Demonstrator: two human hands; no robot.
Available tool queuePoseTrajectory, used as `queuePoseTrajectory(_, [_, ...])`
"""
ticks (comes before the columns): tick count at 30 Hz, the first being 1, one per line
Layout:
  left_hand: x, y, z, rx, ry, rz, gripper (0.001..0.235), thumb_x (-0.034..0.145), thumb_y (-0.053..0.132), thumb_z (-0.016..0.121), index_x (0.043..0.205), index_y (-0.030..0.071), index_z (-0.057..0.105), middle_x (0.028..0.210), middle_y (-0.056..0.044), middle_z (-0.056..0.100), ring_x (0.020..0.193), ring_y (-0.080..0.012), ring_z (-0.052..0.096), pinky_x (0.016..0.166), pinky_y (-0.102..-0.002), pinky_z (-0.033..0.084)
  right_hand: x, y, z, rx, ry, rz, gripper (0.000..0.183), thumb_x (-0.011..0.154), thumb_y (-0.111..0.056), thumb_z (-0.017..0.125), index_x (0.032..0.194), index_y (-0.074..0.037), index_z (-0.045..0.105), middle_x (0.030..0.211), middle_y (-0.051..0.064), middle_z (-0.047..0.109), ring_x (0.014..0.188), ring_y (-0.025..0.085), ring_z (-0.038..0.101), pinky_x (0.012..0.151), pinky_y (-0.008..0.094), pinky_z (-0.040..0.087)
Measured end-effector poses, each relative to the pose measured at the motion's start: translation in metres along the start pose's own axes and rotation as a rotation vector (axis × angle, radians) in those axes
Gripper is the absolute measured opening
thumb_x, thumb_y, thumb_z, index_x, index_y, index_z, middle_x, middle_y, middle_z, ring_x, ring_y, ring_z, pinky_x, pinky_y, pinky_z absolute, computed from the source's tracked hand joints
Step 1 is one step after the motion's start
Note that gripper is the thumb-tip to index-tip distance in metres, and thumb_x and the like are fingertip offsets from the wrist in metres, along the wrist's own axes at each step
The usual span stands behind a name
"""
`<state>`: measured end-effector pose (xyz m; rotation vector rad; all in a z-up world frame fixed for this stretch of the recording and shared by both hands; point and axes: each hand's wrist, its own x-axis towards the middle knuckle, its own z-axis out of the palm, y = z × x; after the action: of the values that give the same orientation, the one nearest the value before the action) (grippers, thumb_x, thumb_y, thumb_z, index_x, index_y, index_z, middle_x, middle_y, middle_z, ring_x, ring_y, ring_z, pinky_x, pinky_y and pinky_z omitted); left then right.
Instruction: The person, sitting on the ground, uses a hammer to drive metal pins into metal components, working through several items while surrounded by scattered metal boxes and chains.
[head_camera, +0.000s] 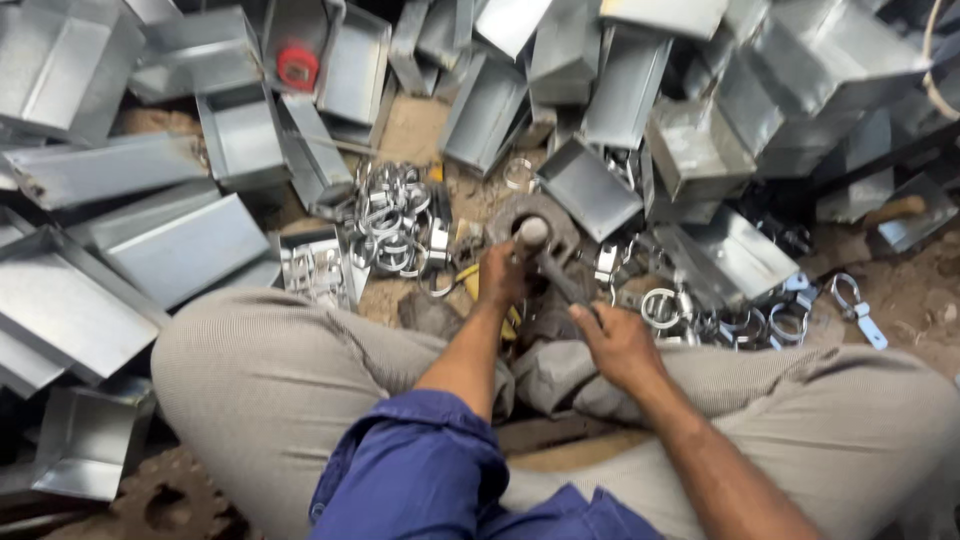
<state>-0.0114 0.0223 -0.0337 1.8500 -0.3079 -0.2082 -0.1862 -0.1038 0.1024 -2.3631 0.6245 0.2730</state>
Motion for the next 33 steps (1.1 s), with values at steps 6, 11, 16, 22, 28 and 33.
queuePoseTrajectory(6, [0.002, 0.021, -0.005, -0.029, -0.027, -0.119, 0.027, 0.086, 0.026, 0.080, 0.113, 0.021, 0.078, 0.101, -0.012, 0.079, 0.093, -0.0267, 0.076, 0.083, -0.038, 0.056, -0.008, -0.026, -0.037, 0.110, 0.166, -0.017, 0.056, 0.100, -0.057, 0.049, 0.081, -0.005, 0.061, 0.056, 0.010, 0.058, 0.050, 0.023, 0.058, 0.050, 0.043, 0.045])
queuePoseTrajectory(11, [0.012, 0.034, -0.003, 0.200, -0.050, -0.042, 0.031, 0.086, 0.030, 0.080, 0.116, 0.022, 0.077, 0.103, -0.017, 0.075, 0.097, -0.0369, 0.072, 0.082, -0.042, 0.055, -0.013, -0.046, -0.076, 0.205, 0.389, -0.196, 0.058, 0.103, -0.058, 0.044, 0.083, -0.006, 0.062, 0.053, 0.003, 0.058, 0.044, 0.015, 0.059, 0.041, 0.036, 0.044])
queuePoseTrajectory(16, [0.014, 0.036, -0.003, 0.216, -0.101, 0.189, 0.028, 0.086, 0.028, 0.077, 0.113, 0.023, 0.078, 0.104, -0.014, 0.076, 0.096, -0.0373, 0.072, 0.083, -0.044, 0.056, 0.002, -0.021, -0.044, 0.184, 0.297, -0.102, 0.058, 0.102, -0.059, 0.039, 0.093, -0.006, 0.063, 0.056, 0.009, 0.061, 0.048, 0.022, 0.062, 0.046, 0.040, 0.048])
queuePoseTrajectory(22, [0.007, 0.039, -0.005, 0.203, -0.097, 0.077, 0.031, 0.083, 0.030, 0.079, 0.114, 0.024, 0.078, 0.098, -0.016, 0.074, 0.094, -0.0369, 0.071, 0.082, -0.046, 0.054, 0.025, 0.010, -0.020, 0.033, 0.217, -0.190, 0.059, 0.105, -0.055, 0.048, 0.092, -0.001, 0.067, 0.073, 0.018, 0.068, 0.068, 0.037, 0.067, 0.063, 0.046, 0.051])
queuePoseTrajectory(28, [0.017, 0.029, -0.006, 0.239, -0.065, 0.141, 0.030, 0.086, 0.033, 0.079, 0.114, 0.024, 0.076, 0.099, -0.017, 0.075, 0.093, -0.0378, 0.071, 0.081, -0.046, 0.055, 0.002, -0.020, -0.033, 0.169, 0.217, -0.044, 0.051, 0.100, -0.053, 0.046, 0.101, -0.007, 0.066, 0.067, 0.020, 0.065, 0.065, 0.038, 0.068, 0.064, 0.049, 0.050])
queuePoseTrajectory(33, [0.012, 0.044, -0.006, 0.228, -0.113, 0.051, 0.029, 0.085, 0.035, 0.077, 0.114, 0.027, 0.077, 0.095, -0.016, 0.076, 0.088, -0.0361, 0.073, 0.078, -0.045, 0.055, 0.016, -0.003, -0.022, 0.013, 0.184, -0.130, 0.054, 0.103, -0.053, 0.048, 0.092, -0.002, 0.066, 0.078, 0.021, 0.066, 0.077, 0.042, 0.064, 0.068, 0.051, 0.048])
